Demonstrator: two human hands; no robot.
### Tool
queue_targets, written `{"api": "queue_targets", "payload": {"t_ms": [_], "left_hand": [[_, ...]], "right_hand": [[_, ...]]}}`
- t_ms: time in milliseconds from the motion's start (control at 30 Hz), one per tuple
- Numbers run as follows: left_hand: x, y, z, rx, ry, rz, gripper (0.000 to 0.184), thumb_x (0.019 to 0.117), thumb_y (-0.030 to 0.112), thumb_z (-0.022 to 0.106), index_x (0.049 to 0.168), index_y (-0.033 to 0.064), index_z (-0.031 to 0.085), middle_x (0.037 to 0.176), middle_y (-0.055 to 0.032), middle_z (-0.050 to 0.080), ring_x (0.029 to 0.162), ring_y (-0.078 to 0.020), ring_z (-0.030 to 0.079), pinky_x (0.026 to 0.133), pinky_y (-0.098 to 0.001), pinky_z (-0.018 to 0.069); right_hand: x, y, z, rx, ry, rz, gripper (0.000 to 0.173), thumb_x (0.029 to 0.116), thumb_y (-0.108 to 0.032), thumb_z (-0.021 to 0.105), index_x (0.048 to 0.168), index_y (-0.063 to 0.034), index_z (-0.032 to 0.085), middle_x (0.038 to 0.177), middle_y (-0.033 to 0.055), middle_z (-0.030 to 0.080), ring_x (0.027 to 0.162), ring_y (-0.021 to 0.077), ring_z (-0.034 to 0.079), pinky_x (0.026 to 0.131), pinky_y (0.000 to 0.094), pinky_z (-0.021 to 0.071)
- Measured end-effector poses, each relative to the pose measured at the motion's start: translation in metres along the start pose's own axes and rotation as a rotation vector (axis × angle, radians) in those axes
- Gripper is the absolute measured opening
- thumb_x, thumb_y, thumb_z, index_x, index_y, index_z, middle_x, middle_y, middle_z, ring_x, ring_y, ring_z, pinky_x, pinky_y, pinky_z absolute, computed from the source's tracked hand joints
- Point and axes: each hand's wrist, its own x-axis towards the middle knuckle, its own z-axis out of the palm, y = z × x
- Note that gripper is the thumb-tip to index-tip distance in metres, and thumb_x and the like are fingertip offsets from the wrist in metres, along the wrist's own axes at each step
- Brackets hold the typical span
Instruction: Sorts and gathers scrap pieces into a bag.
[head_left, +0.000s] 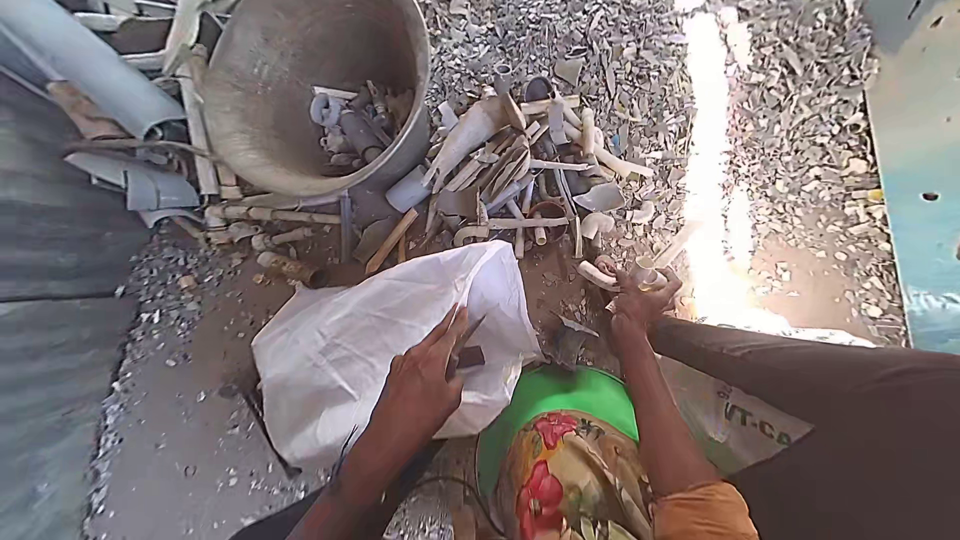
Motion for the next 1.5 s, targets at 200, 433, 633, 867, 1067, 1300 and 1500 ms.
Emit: {"api": "queue_targets", "payload": {"t_ms": [200, 433, 633, 867, 1067, 1300, 1500], "left_hand": [[-0.012, -0.001, 0.011, -0.072, 0.022, -0.038, 0.079, 0.0843, 0.001, 0.068, 0.158, 0.0129, 0.040, 0.158, -0.0061, 0.048, 0.118, -0.0341, 0.066, 0.092, -0.0574, 0.0513], [-0.029, 0.004, 0.005, -0.062, 0.022, -0.007, 0.068, 0.0853, 0.006, 0.067, 0.151, 0.0126, 0.052, 0.144, -0.0113, 0.061, 0.116, -0.0353, 0.065, 0.094, -0.0580, 0.0487], [-0.025, -0.009, 0.008, -0.105, 0.032, 0.063, 0.070, 0.0817, 0.002, 0.068, 0.149, 0.0145, 0.055, 0.150, -0.0051, 0.057, 0.105, -0.0322, 0.071, 0.086, -0.0554, 0.0540], [-0.007, -0.031, 0.026, -0.120, 0.171, 0.225, 0.073, 0.0710, 0.009, 0.060, 0.144, 0.0145, 0.061, 0.138, -0.0040, 0.066, 0.084, -0.0177, 0.074, 0.065, -0.0387, 0.0594], [0.018, -0.034, 0.015, -0.168, -0.083, 0.195, 0.069, 0.0774, 0.002, 0.064, 0.145, 0.0122, 0.059, 0.149, -0.0054, 0.057, 0.095, -0.0194, 0.074, 0.073, -0.0388, 0.0602], [0.026, -0.020, 0.010, -0.100, -0.162, 0.237, 0.076, 0.0709, 0.000, 0.066, 0.145, 0.0166, 0.060, 0.146, -0.0025, 0.060, 0.091, -0.0249, 0.075, 0.067, -0.0474, 0.0591], [0.021, 0.005, -0.007, -0.030, -0.302, 0.119, 0.076, 0.0824, -0.002, 0.067, 0.153, 0.0212, 0.050, 0.152, -0.0032, 0.055, 0.115, -0.0333, 0.068, 0.091, -0.0591, 0.0521]], "right_hand": [[-0.147, 0.007, 0.006, 0.113, -0.221, 0.285, 0.096, 0.0784, -0.002, 0.085, 0.155, 0.0036, 0.027, 0.144, 0.0395, 0.041, 0.127, 0.0494, 0.049, 0.101, 0.0577, 0.0477], [-0.231, -0.029, -0.038, -0.358, -1.803, 0.027, 0.040, 0.1111, -0.005, 0.031, 0.144, 0.0111, 0.048, 0.144, 0.0240, 0.055, 0.131, 0.0159, 0.053, 0.111, 0.0260, 0.0388], [-0.089, -0.019, 0.015, -0.492, -1.299, -0.228, 0.030, 0.0998, -0.009, 0.059, 0.126, 0.0028, 0.066, 0.113, 0.0203, 0.071, 0.100, 0.0279, 0.070, 0.093, 0.0459, 0.0558], [0.117, -0.047, 0.053, -0.526, -0.514, 0.062, 0.051, 0.0999, -0.004, 0.054, 0.148, 0.0074, 0.042, 0.142, 0.0319, 0.052, 0.124, 0.0398, 0.058, 0.103, 0.0512, 0.0477], [0.229, 0.050, 0.094, -0.965, -0.560, -0.264, 0.076, 0.0852, -0.013, 0.078, 0.153, -0.0091, 0.045, 0.155, 0.0385, 0.033, 0.137, 0.0586, 0.042, 0.103, 0.0733, 0.0403], [0.189, 0.068, 0.066, -0.397, -0.634, -0.218, 0.021, 0.0859, 0.006, 0.065, 0.107, 0.0049, 0.063, 0.104, 0.0208, 0.067, 0.092, 0.0298, 0.065, 0.080, 0.0498, 0.0542], [0.110, 0.036, 0.042, -0.193, -0.815, 0.140, 0.056, 0.0956, 0.001, 0.062, 0.148, -0.0068, 0.044, 0.130, 0.0230, 0.059, 0.104, 0.0306, 0.065, 0.081, 0.0464, 0.0581]]}}
